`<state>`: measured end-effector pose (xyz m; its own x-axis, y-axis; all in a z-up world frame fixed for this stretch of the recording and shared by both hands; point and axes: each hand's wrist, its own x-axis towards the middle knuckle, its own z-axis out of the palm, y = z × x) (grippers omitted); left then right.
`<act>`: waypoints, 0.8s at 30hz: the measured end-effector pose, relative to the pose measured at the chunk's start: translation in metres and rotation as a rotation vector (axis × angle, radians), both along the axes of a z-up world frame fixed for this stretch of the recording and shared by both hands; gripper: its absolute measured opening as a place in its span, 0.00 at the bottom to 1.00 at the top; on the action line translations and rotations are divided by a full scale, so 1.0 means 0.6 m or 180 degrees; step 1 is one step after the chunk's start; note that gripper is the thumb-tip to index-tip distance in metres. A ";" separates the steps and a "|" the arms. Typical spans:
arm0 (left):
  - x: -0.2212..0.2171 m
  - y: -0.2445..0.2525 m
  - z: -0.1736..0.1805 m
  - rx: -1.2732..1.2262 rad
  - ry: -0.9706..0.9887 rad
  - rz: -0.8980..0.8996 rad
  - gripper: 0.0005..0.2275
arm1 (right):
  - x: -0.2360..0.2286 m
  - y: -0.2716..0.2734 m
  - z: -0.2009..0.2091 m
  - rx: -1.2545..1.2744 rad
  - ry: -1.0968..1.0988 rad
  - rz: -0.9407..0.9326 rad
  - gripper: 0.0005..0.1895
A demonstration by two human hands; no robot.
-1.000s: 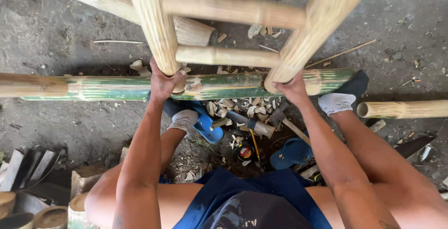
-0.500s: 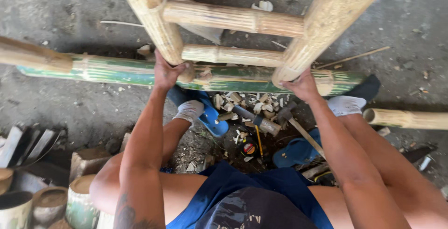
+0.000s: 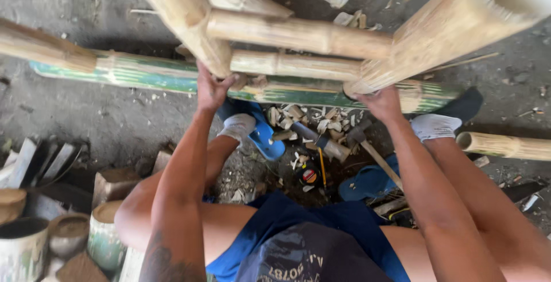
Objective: The person uses a chisel and hammer to carve a hole into a bamboo pole. They repeatedly strike the chisel to remove material, then test fit a bamboo ladder into the hole.
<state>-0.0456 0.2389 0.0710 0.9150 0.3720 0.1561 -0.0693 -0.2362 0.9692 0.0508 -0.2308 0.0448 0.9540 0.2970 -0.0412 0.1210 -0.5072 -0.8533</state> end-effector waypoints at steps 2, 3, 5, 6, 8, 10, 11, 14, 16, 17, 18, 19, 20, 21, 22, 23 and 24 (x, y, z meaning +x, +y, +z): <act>-0.010 -0.020 0.024 0.0796 0.0334 0.0223 0.40 | -0.010 -0.007 -0.005 0.0287 -0.0271 0.0168 0.33; -0.027 -0.039 0.042 0.1192 0.0501 0.0338 0.40 | -0.021 -0.015 -0.006 0.0159 -0.0282 0.0101 0.32; -0.042 -0.113 0.076 0.1486 -0.0606 0.1412 0.37 | -0.022 -0.014 -0.007 -0.0080 -0.0296 0.0025 0.31; -0.043 -0.157 0.099 0.1650 -0.1224 0.1926 0.35 | -0.014 -0.006 -0.004 -0.0169 -0.0331 0.0025 0.34; -0.057 -0.254 0.141 0.2079 -0.1608 0.1744 0.29 | -0.008 0.002 0.006 -0.0358 -0.0366 -0.0013 0.40; -0.025 -0.345 0.167 0.2227 -0.2238 -0.0338 0.14 | -0.011 0.000 0.012 -0.0505 -0.0116 -0.0132 0.48; -0.009 -0.377 0.180 0.2542 -0.2296 -0.0992 0.17 | -0.013 -0.006 0.016 -0.0600 0.0013 -0.0169 0.52; 0.072 -0.408 0.248 0.3608 -0.2650 -0.1076 0.17 | -0.011 0.007 0.018 -0.0228 0.0467 -0.0246 0.52; 0.121 -0.401 0.301 0.3890 -0.2503 -0.0729 0.22 | 0.003 0.007 0.007 0.0071 0.0042 -0.0092 0.55; 0.147 -0.397 0.325 0.4065 -0.2253 -0.0454 0.28 | 0.000 0.003 -0.006 0.0219 -0.0159 -0.0031 0.57; 0.158 -0.397 0.338 0.4211 -0.1956 -0.0173 0.34 | -0.005 -0.007 -0.024 0.0093 -0.0009 -0.0085 0.55; 0.157 -0.399 0.344 0.4277 -0.1270 -0.0652 0.34 | -0.018 -0.020 -0.045 -0.0032 0.0142 -0.0137 0.54; 0.157 -0.402 0.350 0.4297 -0.0590 -0.1090 0.34 | -0.025 -0.037 -0.061 -0.0169 0.0267 -0.0175 0.53; 0.155 -0.405 0.353 0.4278 0.0095 -0.1520 0.34 | -0.039 -0.055 -0.077 -0.0263 0.0158 -0.0151 0.46; 0.151 -0.403 0.354 0.4272 -0.0170 -0.1387 0.34 | -0.061 -0.067 -0.094 -0.0334 0.0048 -0.0118 0.40; 0.146 -0.402 0.352 0.4259 -0.0436 -0.1253 0.34 | -0.084 -0.078 -0.110 -0.0823 0.0221 -0.0294 0.34; 0.139 -0.404 0.346 0.4232 -0.0712 -0.1121 0.34 | -0.114 -0.092 -0.129 -0.1319 0.0393 -0.0479 0.29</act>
<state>0.0380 -0.0035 0.2786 0.8374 -0.4108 0.3604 -0.4387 -0.8986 -0.0048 -0.0176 -0.2863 -0.0328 0.9657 0.0900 -0.2434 -0.0699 -0.8129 -0.5782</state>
